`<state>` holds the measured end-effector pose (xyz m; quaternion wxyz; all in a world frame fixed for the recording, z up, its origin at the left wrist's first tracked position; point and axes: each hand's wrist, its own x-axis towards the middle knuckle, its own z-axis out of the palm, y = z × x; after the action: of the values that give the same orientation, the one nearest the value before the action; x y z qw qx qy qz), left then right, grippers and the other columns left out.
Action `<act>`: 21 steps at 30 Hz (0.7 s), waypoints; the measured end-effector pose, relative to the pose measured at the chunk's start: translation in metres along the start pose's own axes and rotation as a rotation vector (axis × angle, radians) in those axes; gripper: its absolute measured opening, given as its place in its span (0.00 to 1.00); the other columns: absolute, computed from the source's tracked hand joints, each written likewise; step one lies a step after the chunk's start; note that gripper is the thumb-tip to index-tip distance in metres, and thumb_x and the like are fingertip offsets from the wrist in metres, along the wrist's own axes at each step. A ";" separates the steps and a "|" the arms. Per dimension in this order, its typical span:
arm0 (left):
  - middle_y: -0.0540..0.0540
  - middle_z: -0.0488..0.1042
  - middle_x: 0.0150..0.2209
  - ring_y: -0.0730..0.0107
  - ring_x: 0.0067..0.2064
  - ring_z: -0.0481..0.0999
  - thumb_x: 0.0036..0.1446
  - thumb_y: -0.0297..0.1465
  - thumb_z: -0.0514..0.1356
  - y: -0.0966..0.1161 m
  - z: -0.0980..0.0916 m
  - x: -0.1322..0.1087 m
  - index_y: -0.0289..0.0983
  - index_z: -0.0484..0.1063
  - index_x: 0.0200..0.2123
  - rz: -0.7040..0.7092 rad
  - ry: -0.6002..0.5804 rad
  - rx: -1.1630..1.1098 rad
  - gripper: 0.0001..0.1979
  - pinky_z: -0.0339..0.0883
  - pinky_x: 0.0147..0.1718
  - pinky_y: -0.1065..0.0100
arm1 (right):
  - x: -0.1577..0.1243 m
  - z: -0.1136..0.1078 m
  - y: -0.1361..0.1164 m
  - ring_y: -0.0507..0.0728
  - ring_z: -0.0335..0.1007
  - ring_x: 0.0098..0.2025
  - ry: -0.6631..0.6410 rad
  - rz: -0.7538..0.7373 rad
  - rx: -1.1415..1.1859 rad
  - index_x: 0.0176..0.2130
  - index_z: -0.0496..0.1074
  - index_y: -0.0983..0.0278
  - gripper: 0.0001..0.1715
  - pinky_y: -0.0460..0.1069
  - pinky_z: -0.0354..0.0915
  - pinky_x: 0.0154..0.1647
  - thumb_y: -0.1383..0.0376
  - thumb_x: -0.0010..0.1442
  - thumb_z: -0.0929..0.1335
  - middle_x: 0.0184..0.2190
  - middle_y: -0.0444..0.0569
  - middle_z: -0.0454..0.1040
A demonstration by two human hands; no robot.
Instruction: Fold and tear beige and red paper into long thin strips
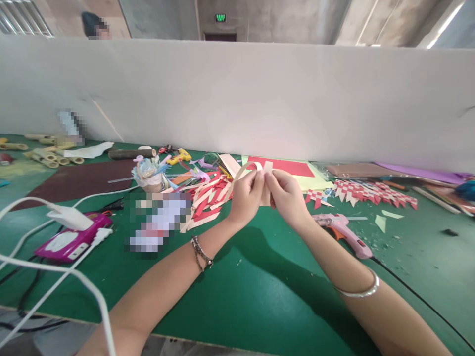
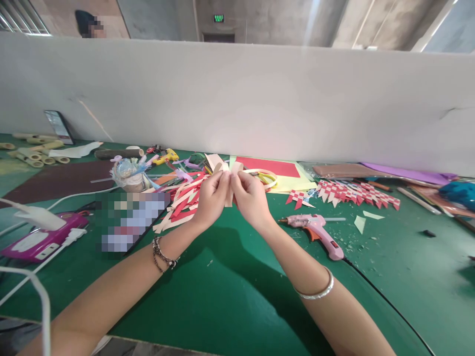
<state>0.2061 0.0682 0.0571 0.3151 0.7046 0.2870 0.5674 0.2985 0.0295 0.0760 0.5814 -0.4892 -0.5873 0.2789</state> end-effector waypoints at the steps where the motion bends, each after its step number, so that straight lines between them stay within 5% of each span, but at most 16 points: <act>1: 0.55 0.49 0.17 0.77 0.20 0.50 0.61 0.40 0.48 0.002 0.001 0.000 0.38 0.49 0.19 -0.032 0.007 -0.045 0.21 0.46 0.19 0.70 | -0.001 0.001 -0.001 0.45 0.48 0.13 0.015 0.011 0.022 0.18 0.53 0.61 0.20 0.43 0.47 0.13 0.62 0.59 0.61 0.10 0.36 0.52; 5: 0.55 0.49 0.18 0.76 0.21 0.52 0.61 0.42 0.48 0.007 0.005 -0.002 0.38 0.49 0.20 -0.111 0.038 -0.168 0.21 0.48 0.19 0.71 | -0.004 0.006 0.000 0.45 0.45 0.13 0.080 0.070 0.179 0.18 0.52 0.61 0.20 0.43 0.45 0.12 0.61 0.59 0.61 0.12 0.36 0.50; 9: 0.55 0.48 0.18 0.77 0.21 0.51 0.61 0.41 0.48 0.009 0.003 -0.002 0.38 0.47 0.20 -0.038 -0.005 -0.089 0.21 0.49 0.20 0.71 | -0.004 0.006 0.003 0.45 0.45 0.14 0.113 0.053 0.221 0.18 0.52 0.61 0.22 0.43 0.45 0.13 0.59 0.60 0.61 0.12 0.36 0.50; 15: 0.55 0.51 0.15 0.78 0.19 0.53 0.62 0.35 0.47 0.006 -0.006 0.002 0.37 0.51 0.19 0.037 -0.064 0.113 0.19 0.46 0.18 0.71 | -0.005 0.002 -0.005 0.46 0.50 0.16 0.043 -0.002 0.074 0.18 0.54 0.62 0.21 0.44 0.52 0.18 0.62 0.61 0.59 0.13 0.38 0.54; 21: 0.55 0.50 0.16 0.78 0.19 0.51 0.61 0.38 0.47 0.009 -0.005 0.003 0.38 0.50 0.19 0.015 -0.022 0.066 0.20 0.46 0.18 0.71 | -0.005 0.002 -0.005 0.45 0.49 0.15 0.055 -0.028 -0.024 0.18 0.53 0.62 0.20 0.44 0.48 0.16 0.65 0.60 0.59 0.12 0.37 0.54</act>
<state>0.2017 0.0649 0.0668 0.2907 0.7230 0.2965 0.5521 0.2941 0.0236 0.0777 0.5953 -0.4952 -0.5813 0.2501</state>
